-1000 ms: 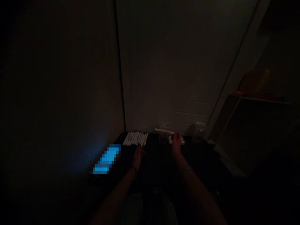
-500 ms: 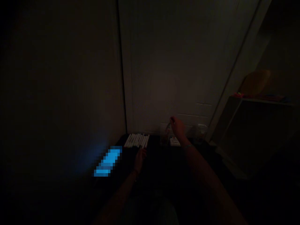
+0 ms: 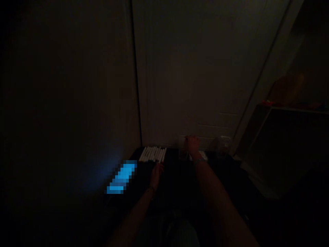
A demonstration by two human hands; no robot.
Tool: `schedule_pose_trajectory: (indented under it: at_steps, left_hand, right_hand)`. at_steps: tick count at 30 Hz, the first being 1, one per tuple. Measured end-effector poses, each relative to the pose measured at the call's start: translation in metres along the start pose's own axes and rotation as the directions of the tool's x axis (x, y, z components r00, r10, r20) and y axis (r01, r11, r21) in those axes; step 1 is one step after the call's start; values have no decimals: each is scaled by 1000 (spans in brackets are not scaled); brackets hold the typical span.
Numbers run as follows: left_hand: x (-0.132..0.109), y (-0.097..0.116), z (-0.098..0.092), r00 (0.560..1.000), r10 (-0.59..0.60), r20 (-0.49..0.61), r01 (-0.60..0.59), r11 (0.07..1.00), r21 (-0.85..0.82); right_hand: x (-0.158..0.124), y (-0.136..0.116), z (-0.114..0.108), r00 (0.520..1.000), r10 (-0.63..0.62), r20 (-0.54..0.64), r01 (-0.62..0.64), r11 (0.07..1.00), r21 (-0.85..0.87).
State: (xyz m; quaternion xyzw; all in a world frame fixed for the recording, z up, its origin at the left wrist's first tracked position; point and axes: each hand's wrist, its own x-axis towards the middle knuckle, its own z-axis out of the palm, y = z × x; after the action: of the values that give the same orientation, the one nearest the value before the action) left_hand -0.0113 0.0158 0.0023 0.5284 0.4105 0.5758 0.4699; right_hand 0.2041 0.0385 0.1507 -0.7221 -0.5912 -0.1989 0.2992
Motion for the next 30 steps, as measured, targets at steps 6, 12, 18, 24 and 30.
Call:
schedule_pose_trajectory:
  at_steps: [6,12,18,24,30]
  left_hand:
    - [1,-1,0,1000,-6,10,6,1000,2]
    - [2,-5,2,999,-26,-19,26,1000,-2]
    - [2,-3,2,999,-27,-31,27,1000,4]
    - [2,-5,0,1000,-5,-12,5,1000,-3]
    - [3,-2,0,1000,-1,23,1,1000,7]
  right_hand:
    - [-14,-15,8,999,-44,-16,44,999,21]
    - [-42,-48,9,973,-228,16,228,973,-18]
    - [-77,-83,47,917,-298,267,290,955,68]
    - [-112,-89,88,873,-255,417,220,967,130]
    - [-125,-87,84,903,-199,380,191,980,60]
